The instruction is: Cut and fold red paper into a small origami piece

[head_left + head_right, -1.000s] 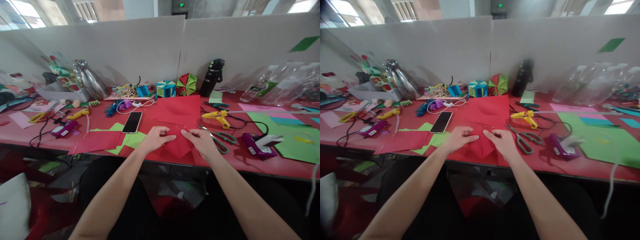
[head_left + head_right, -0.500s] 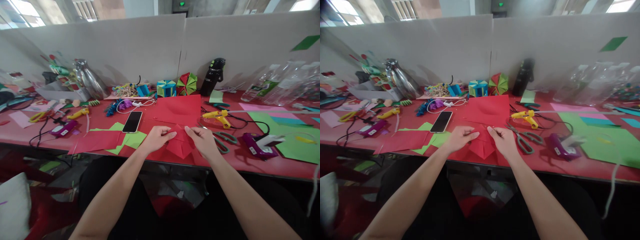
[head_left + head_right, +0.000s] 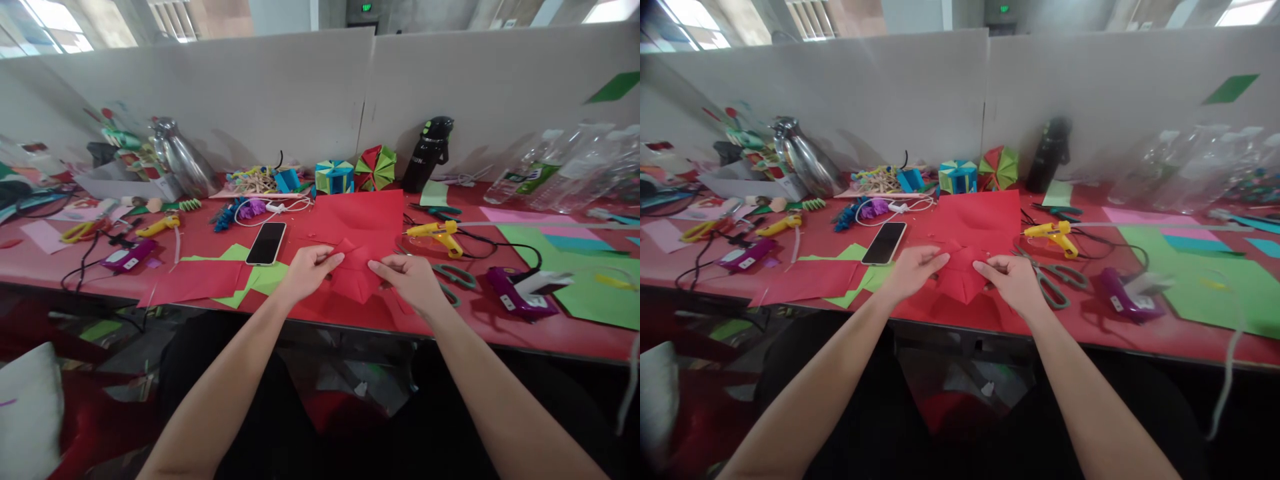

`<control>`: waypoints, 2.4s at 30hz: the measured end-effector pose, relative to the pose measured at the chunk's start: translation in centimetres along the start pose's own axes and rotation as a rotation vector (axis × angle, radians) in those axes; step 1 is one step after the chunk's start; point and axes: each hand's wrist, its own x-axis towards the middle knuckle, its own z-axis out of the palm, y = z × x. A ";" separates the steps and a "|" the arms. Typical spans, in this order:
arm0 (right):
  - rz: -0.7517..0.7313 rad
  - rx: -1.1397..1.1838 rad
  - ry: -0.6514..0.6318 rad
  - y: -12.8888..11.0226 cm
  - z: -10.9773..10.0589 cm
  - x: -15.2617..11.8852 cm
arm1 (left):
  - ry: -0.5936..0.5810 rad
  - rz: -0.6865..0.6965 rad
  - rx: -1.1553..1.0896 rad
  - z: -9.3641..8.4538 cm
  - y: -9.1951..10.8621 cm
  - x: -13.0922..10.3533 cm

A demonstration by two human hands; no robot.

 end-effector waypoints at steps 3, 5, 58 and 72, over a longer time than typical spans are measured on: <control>-0.017 0.005 0.072 0.3 0.1 0.1 | 0.061 0.016 -0.098 0.2 0.0 -0.1; -0.020 0.031 0.079 0.2 0.2 0.0 | 0.154 0.022 -0.116 0.4 -0.1 -0.1; 0.007 0.058 -0.036 1.1 1.5 0.0 | 0.049 -0.001 -0.002 0.7 0.2 -0.3; 0.084 0.166 -0.096 0.9 1.7 -0.4 | 0.189 -0.079 -0.108 -0.2 -0.2 0.1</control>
